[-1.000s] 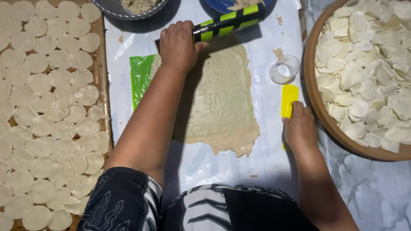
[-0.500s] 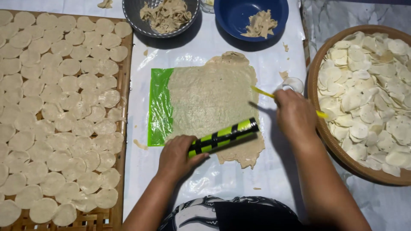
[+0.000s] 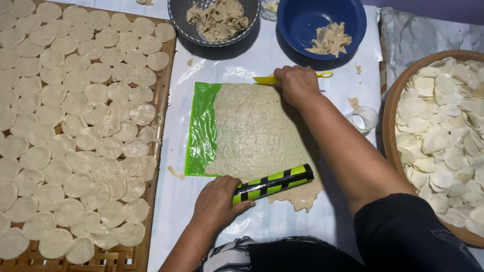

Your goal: Rolling out dough and cutting small circular chips on a prep table.

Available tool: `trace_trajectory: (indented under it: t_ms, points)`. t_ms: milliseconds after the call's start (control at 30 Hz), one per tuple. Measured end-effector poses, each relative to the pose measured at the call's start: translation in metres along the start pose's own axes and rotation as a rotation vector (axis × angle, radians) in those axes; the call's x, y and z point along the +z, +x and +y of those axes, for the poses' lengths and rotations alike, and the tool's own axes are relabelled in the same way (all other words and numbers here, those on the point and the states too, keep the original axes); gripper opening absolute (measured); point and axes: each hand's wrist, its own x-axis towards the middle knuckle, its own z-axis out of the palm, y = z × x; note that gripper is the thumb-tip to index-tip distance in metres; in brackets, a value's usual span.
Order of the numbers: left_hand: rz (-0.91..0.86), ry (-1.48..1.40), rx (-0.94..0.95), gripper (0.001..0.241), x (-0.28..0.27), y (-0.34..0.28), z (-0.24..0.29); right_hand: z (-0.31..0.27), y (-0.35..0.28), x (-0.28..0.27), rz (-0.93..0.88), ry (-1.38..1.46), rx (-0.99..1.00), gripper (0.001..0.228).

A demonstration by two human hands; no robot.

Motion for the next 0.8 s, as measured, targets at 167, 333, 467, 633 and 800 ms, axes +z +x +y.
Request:
trace_trajectory:
  t_ms: [167,333,467,633,800]
  points:
    - [0.022,0.017,0.017,0.059,0.001,0.000,0.001,0.043,-0.033,-0.015,-0.018,-0.137,0.050,0.013]
    - [0.038,0.025,0.029,0.058,0.004,-0.004,0.000,0.107,-0.060,-0.010,0.047,-0.455,0.043,0.018]
    - [0.061,0.025,0.037,0.056,0.008,0.001,-0.002,0.130,-0.048,-0.030,-0.334,-0.188,0.445,0.031]
    - [0.057,0.021,0.053,0.057,0.009,0.001,-0.007,0.125,-0.022,-0.018,-0.454,-0.102,0.631,0.043]
    - [0.004,0.010,0.048,0.056,0.008,0.001,-0.007,0.084,0.002,-0.001,-0.408,0.038,0.627,0.098]
